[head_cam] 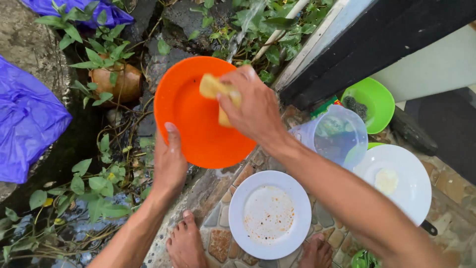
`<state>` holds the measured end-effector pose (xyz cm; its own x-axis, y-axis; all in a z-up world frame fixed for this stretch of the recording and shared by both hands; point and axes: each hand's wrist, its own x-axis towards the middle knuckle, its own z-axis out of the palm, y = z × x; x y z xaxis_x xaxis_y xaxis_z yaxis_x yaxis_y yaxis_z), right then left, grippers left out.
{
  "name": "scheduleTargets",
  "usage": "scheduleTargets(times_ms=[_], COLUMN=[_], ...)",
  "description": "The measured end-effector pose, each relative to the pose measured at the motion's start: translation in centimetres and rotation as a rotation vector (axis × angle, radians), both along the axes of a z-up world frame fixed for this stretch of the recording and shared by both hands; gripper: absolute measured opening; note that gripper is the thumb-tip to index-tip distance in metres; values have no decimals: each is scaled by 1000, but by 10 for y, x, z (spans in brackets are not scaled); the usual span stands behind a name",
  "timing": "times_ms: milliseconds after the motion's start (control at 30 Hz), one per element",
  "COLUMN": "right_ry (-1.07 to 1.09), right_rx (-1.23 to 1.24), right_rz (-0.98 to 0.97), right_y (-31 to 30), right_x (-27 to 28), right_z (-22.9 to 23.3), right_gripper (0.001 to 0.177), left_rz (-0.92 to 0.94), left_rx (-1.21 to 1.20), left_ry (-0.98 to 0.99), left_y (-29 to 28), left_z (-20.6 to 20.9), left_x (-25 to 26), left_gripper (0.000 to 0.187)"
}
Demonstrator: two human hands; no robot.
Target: Washing various dishes including plates and spoons using a sponge and water in an outdoor setting.
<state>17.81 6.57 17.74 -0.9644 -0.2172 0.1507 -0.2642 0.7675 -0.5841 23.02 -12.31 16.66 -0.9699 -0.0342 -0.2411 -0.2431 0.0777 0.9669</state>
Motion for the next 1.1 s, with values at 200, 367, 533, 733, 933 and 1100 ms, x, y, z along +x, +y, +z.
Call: scheduleTargets(times_ms=[200,367,533,733,933,1100], right_ry=[107,-232,39,46,113,28], right_rx=[-578,-441,-307,-449,-353,-281], right_rz=[-193,125,-71,-78,-91,-95], right_y=[-92,-73,-55,-74,-74,-62], right_x=[-7,19,-16,-12,-10,8], right_z=[-108,-150,-174,-185,-179,-182], right_gripper=[16,18,12,16,14,16], left_rz=[-22,221,21,36,-13,38], left_rx=[-84,-148,-133,-196,-184,-233], left_ry=[-118,-16,-87,-128,-139,-92], left_y=[-13,-30,-24,-15,-18,-23], left_z=[-54,-49,-62,-40,-42,-72], left_x=[-2,-14,-2,-3,-4,0], left_gripper=[64,60,59,49,43,39])
